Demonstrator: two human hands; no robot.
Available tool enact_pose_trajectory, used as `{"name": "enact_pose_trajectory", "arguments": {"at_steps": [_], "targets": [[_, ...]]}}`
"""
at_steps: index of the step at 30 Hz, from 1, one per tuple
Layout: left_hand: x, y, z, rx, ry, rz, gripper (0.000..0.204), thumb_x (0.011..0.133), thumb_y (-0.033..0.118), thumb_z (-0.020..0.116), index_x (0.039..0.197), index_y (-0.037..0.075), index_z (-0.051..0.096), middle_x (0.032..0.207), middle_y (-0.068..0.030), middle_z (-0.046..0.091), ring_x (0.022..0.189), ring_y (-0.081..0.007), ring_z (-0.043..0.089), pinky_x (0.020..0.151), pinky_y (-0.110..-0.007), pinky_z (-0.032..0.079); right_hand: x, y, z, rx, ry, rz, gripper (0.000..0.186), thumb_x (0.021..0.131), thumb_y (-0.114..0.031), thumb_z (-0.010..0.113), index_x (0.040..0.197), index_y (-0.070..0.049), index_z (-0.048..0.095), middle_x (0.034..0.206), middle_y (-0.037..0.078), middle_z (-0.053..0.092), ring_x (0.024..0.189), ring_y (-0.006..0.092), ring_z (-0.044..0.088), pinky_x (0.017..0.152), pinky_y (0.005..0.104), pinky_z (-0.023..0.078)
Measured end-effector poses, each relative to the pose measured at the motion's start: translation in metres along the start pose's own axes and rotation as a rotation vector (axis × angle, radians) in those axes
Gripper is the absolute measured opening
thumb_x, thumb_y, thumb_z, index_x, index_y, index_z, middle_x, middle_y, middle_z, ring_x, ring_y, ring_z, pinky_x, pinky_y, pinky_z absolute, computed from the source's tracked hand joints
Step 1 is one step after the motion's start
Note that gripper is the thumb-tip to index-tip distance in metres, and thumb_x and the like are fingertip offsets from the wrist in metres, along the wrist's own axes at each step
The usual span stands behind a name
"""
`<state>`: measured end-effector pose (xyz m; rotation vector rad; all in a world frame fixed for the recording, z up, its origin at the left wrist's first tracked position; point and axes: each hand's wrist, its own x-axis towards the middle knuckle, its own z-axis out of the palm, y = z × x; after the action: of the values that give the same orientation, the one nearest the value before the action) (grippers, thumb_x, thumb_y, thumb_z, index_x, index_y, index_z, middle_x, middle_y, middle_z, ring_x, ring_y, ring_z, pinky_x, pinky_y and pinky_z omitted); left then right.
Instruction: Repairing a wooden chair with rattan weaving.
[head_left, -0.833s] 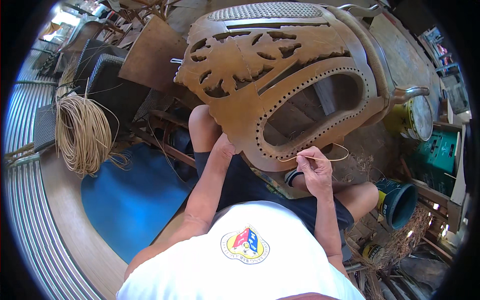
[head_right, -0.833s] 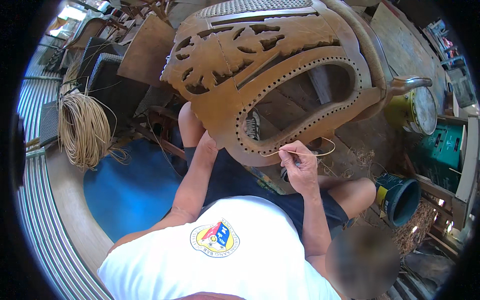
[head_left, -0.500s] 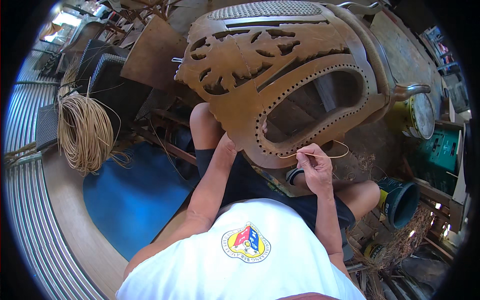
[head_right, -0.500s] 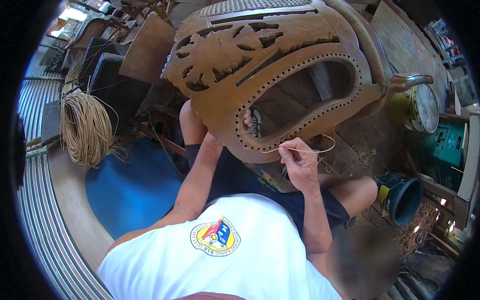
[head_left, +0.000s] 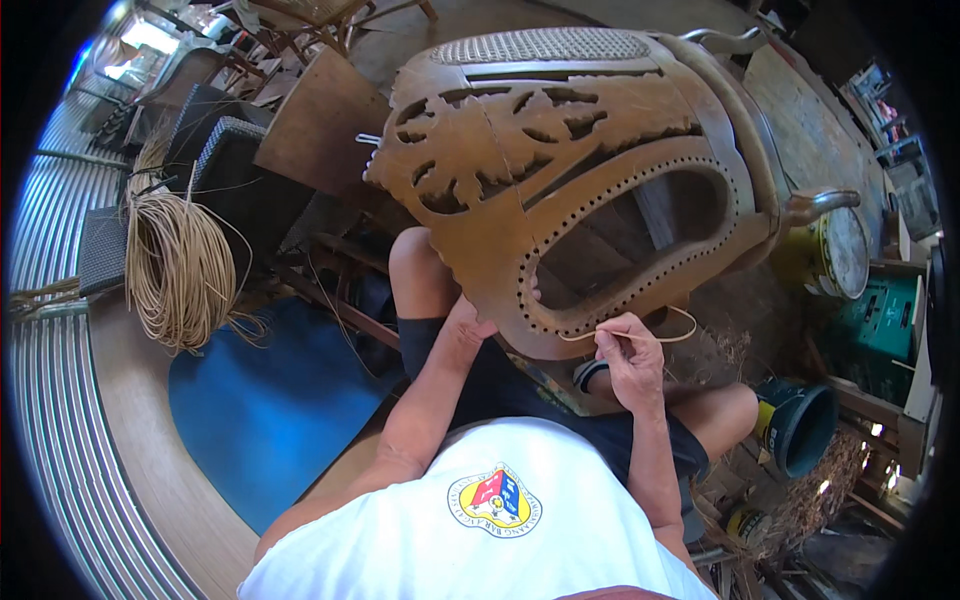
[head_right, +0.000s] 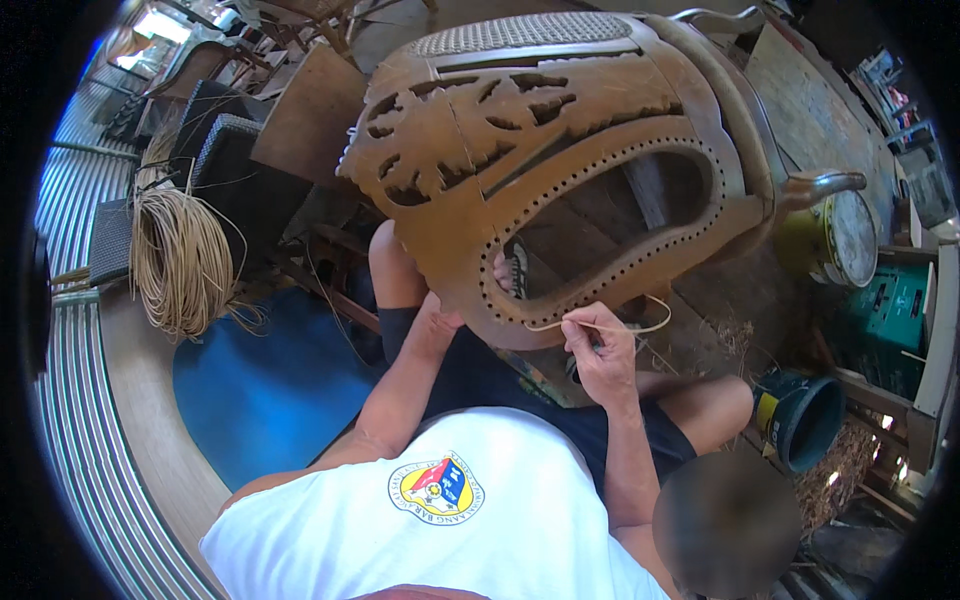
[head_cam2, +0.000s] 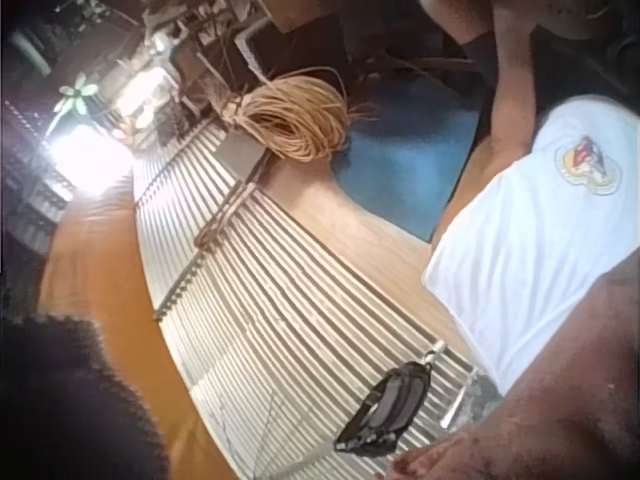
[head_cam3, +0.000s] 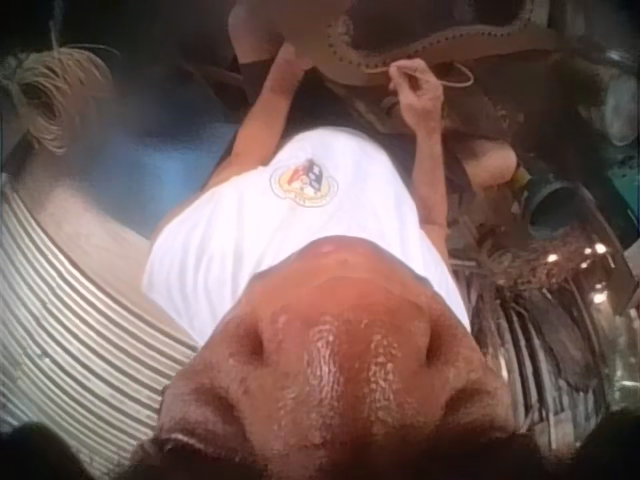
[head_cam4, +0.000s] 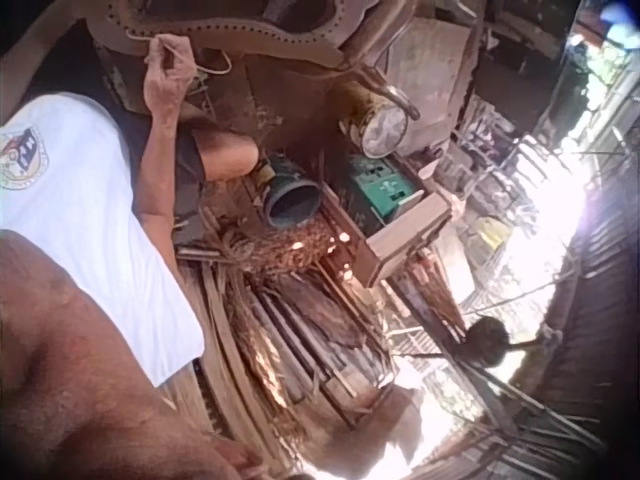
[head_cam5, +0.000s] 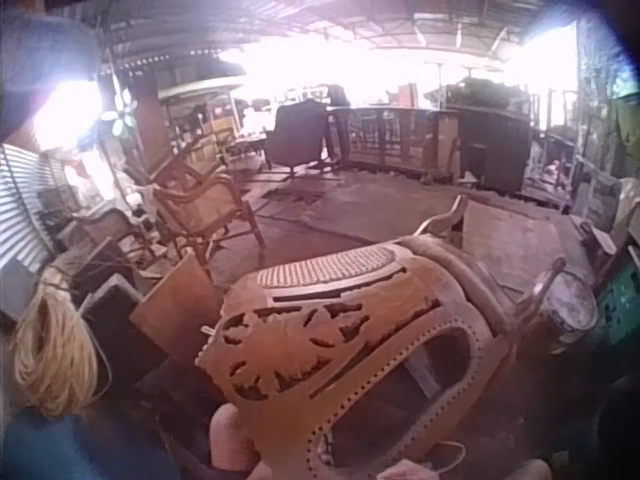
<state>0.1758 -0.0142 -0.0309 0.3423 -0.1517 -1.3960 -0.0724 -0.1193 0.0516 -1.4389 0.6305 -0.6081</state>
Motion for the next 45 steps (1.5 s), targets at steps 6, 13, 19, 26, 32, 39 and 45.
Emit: {"name": "enact_pose_trajectory", "arguments": {"at_steps": [6,13,19,26,32,39,45], "targets": [[0.002,0.001,0.007,0.227,0.205,0.064,0.033,0.104,0.033,0.06,0.12,0.005,0.063,0.097,-0.0071,0.061,0.092,-0.0203,0.061,0.085,-0.036,0.054,-0.001,0.0,0.001,0.044,-0.008,-0.006,0.002,0.1,-0.003,0.068,0.101,-0.002,0.068,0.089,0.0,0.062,0.071,0.0068,0.059,0.064,0.0219,0.048],[0.012,0.009,0.013,0.49,0.087,0.123,0.036,0.102,0.032,0.064,0.125,0.005,0.062,0.1,-0.0107,0.065,0.09,-0.0221,0.064,0.083,-0.036,0.054,-0.003,0.001,0.003,0.037,0.002,0.005,0.003,0.1,-0.004,0.068,0.102,-0.002,0.068,0.09,0.0,0.062,0.071,0.0066,0.059,0.064,0.0214,0.048],[0.013,0.009,0.018,0.183,0.056,-0.001,0.037,0.103,0.033,0.06,0.127,0.005,0.06,0.099,-0.0104,0.063,0.087,-0.022,0.061,0.079,-0.035,0.052,-0.004,0.001,0.003,0.022,0.005,-0.01,0.003,0.1,-0.003,0.068,0.102,-0.002,0.068,0.09,0.001,0.063,0.071,0.0068,0.059,0.064,0.0217,0.048],[0.002,0.005,0.016,0.207,0.045,0.044,0.038,0.102,0.032,0.064,0.127,0.003,0.06,0.099,-0.0103,0.063,0.087,-0.0208,0.06,0.081,-0.034,0.053,-0.003,-0.003,0.006,-0.004,0.002,-0.025,0.004,0.099,-0.003,0.069,0.102,-0.001,0.068,0.09,0.002,0.063,0.07,0.0076,0.059,0.063,0.0221,0.047],[0.0,0.003,0.008,0.231,0.132,0.022,0.037,0.101,0.031,0.066,0.124,0.002,0.064,0.102,-0.01,0.068,0.09,-0.0205,0.067,0.082,-0.032,0.058,0.002,-0.013,0.007,-0.15,-0.007,-0.075,0.003,0.099,-0.003,0.068,0.102,-0.001,0.069,0.089,0.002,0.063,0.072,0.0078,0.059,0.065,0.0222,0.047],[0.015,0.01,0.006,0.299,0.129,0.115,0.038,0.102,0.03,0.065,0.128,0.003,0.063,0.103,-0.0116,0.07,0.091,-0.0201,0.069,0.081,-0.033,0.059,0.01,-0.017,0.012,-0.164,0.007,-0.124,0.004,0.097,-0.005,0.071,0.1,-0.002,0.07,0.086,0.003,0.066,0.071,0.0094,0.058,0.065,0.0244,0.047],[0.017,0.009,0.008,0.364,0.082,0.154,0.039,0.102,0.03,0.065,0.13,0.003,0.062,0.105,-0.0127,0.071,0.092,-0.0203,0.07,0.081,-0.033,0.059,0.006,-0.018,0.012,-0.185,0.005,-0.122,0.006,0.097,-0.005,0.072,0.101,-0.001,0.07,0.087,0.003,0.066,0.071,0.0095,0.058,0.065,0.0242,0.047]]}}
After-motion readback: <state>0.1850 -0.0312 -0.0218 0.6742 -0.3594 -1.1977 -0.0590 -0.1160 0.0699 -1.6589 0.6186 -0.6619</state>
